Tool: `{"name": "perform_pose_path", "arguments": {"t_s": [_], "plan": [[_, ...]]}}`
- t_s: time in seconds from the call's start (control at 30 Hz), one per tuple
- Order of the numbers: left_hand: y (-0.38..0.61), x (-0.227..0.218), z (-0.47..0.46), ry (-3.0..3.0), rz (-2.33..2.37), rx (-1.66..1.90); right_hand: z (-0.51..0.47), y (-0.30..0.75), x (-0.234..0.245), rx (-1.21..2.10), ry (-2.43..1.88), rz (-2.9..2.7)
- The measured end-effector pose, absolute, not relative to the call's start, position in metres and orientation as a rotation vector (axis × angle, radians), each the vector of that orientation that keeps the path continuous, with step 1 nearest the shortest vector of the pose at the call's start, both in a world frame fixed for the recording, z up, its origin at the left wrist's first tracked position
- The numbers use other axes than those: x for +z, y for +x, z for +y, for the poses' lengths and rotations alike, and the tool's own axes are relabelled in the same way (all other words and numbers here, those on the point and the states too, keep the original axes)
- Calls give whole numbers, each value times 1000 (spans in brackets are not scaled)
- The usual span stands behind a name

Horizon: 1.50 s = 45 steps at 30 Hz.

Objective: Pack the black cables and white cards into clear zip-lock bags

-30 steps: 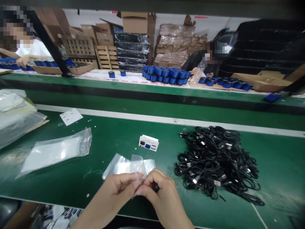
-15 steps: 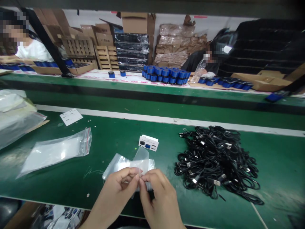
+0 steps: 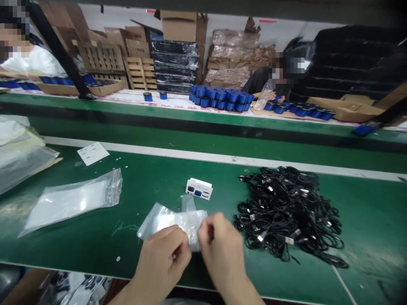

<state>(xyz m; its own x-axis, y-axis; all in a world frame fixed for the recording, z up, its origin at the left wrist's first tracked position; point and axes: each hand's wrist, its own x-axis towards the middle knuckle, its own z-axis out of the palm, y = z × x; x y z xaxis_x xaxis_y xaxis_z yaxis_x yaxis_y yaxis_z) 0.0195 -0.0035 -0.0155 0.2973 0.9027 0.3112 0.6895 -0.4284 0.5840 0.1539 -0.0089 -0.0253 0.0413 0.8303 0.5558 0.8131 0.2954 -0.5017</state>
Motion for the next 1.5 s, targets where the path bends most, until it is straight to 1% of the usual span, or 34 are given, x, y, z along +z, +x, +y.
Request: {"name": "perform_pose_path", "arguments": {"t_s": [0.2,0.33,0.4,0.53,0.6,0.7,0.87,0.93,1.0,1.1,1.2,1.23,1.27,1.3,1.33,1.4,1.43,1.5], "plan": [[9,-10,4,2134,1637,928,26,176,-7,91,-1560,-1785],[-2,-4,9,1717,1770,922,51,184,-6,91,-1708,-1830],[-5,-2,11,1488,1779,955,52,184,-5,150,-1674,-1882],[-14,-2,19,1235,1748,1126,22,177,2,242,-1492,-1922],[-17,-5,22,1118,1682,1196,2,170,2,358,-1385,-1907],[-16,-9,24,1029,1570,1227,-17,156,-1,606,-1372,-1856],[-3,1,18,1081,1710,1380,-21,139,-11,879,-1245,-1701],[1,8,15,1109,1772,1397,-20,133,-15,995,-1275,-1537],[4,13,12,1159,1843,1401,-20,125,-20,1102,-1311,-1261],[4,13,11,1232,1918,1388,-25,113,-30,1277,-1199,-905],[2,9,13,1277,1942,1365,-33,109,-35,1574,-1138,-878],[2,8,13,1290,1944,1354,-35,111,-34,1571,-1181,-947],[1,7,14,1309,1946,1340,-37,115,-33,1468,-1235,-1051],[1,7,14,1335,1947,1323,-39,120,-31,1266,-1275,-1172],[1,6,14,1364,1947,1307,-40,126,-28,993,-1281,-1289],[3,5,13,1429,1933,1279,-40,137,-22,488,-1196,-1481],[4,5,11,1478,1912,1265,-39,141,-20,327,-1136,-1559],[7,5,9,1643,1849,1234,-36,147,-18,153,-1064,-1709]]}}
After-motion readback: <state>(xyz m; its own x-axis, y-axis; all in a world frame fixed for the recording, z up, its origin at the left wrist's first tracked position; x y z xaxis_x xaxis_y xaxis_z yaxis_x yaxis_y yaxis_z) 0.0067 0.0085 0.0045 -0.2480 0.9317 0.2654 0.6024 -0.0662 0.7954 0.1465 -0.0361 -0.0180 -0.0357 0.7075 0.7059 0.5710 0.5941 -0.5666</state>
